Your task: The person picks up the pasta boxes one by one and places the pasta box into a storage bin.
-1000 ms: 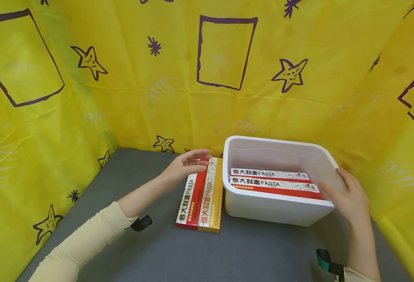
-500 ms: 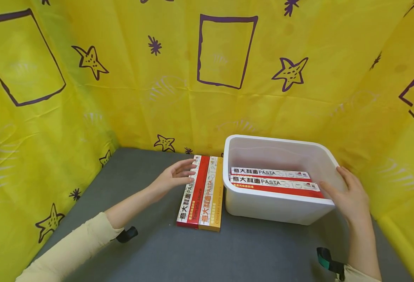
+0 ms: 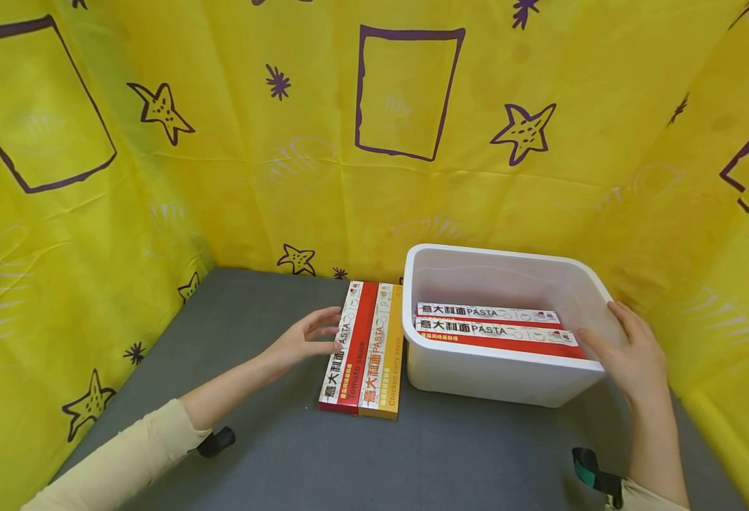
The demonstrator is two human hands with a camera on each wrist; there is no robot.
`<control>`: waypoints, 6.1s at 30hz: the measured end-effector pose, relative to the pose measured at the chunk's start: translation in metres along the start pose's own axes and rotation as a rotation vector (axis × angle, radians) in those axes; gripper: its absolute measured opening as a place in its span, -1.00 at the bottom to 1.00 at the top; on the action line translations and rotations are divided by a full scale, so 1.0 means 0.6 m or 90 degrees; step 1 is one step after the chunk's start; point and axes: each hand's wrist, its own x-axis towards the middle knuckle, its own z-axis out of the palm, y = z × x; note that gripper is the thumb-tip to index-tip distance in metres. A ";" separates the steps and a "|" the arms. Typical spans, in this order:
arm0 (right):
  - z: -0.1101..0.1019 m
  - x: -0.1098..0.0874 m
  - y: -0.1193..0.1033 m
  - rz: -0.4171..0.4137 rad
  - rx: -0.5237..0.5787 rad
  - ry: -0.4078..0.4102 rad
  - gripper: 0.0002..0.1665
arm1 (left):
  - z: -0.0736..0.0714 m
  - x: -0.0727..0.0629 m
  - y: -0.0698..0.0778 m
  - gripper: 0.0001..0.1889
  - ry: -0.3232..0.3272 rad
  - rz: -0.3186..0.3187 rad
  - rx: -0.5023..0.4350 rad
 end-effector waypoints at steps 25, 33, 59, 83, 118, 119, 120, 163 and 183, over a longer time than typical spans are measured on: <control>0.002 0.000 0.001 0.006 0.018 0.003 -0.03 | 0.032 -0.012 -0.059 0.13 0.031 -0.095 0.153; 0.001 0.000 0.000 0.007 0.013 0.001 -0.03 | 0.050 -0.015 -0.069 0.29 0.042 -0.084 0.225; 0.003 0.002 0.003 0.001 0.029 0.013 -0.04 | 0.081 -0.024 -0.070 0.29 0.065 -0.023 0.305; 0.004 0.000 0.001 0.007 0.027 0.008 -0.04 | 0.085 -0.025 -0.059 0.37 0.072 -0.075 0.310; 0.002 -0.001 0.002 0.004 0.031 0.007 -0.04 | 0.044 -0.042 -0.078 0.27 0.086 0.002 0.260; 0.002 -0.001 0.002 0.003 0.029 0.007 -0.04 | 0.042 -0.042 -0.078 0.26 0.089 -0.002 0.259; 0.002 0.000 0.002 0.004 0.028 0.008 -0.04 | 0.041 -0.041 -0.077 0.26 0.092 -0.005 0.256; 0.005 -0.004 -0.001 0.006 0.045 0.018 -0.04 | -0.033 -0.050 0.004 -0.06 0.224 -0.029 0.115; 0.003 -0.004 0.003 0.008 0.038 0.013 -0.04 | -0.058 -0.050 0.089 -0.20 0.158 0.115 -0.034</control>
